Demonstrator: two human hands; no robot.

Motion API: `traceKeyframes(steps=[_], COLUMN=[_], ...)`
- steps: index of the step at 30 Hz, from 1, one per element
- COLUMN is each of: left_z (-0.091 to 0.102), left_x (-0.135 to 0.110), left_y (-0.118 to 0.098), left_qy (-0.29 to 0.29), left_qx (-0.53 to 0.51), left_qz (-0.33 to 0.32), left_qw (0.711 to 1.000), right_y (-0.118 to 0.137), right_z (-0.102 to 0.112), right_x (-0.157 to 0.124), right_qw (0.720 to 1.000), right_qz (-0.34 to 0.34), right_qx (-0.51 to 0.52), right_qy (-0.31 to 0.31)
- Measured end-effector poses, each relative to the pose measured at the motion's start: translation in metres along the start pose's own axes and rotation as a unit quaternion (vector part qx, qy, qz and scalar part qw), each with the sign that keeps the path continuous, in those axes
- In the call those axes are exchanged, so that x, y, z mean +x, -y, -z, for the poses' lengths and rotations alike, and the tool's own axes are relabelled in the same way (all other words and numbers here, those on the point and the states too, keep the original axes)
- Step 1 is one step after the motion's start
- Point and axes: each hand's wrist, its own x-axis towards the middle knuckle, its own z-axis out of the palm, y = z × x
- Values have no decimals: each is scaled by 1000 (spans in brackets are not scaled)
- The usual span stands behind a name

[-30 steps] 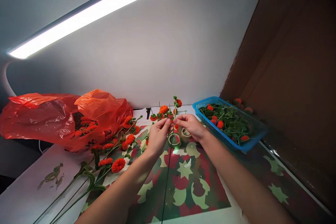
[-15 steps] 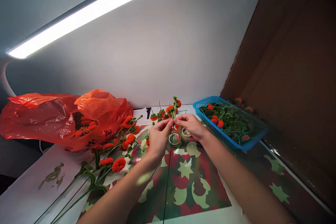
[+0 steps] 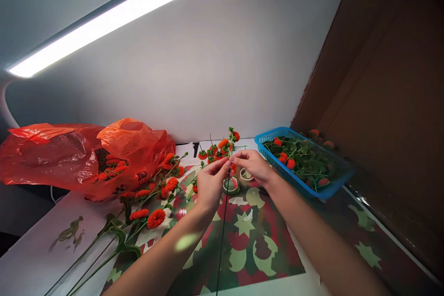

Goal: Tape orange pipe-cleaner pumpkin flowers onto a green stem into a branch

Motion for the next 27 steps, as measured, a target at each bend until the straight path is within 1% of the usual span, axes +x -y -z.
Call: traceKeyframes(steps=[3, 9, 13, 18, 21, 24, 27], left_z=[0, 1, -1, -3, -2, 0, 1], left_x=[-1, -3, -6, -9, -8, -5, -2], left_y=[1, 5, 4, 3, 5, 6, 3], left_qy=[7, 6, 12, 20, 20, 9, -4], left_qx=[10, 47, 58, 63, 63, 49, 24], left_qz=[-1, -42, -54, -48, -55, -52, -31], left_qw=[1000, 998, 997, 997, 996, 997, 999], right_y=[0, 0, -2, -4, -5, -7, -9], right_z=[0, 2, 3, 5, 3, -1, -5], right_x=[0, 1, 2, 4, 4, 3, 4], right_qw=[1000, 1000, 1000, 1000, 1000, 999, 998], right_qz=[-3, -7, -3, 1, -3, 0, 14], right_qx=[-3, -6, -10, -8, 2, 21, 39], right_qy=[6, -1, -1, -6, -13, -29, -36])
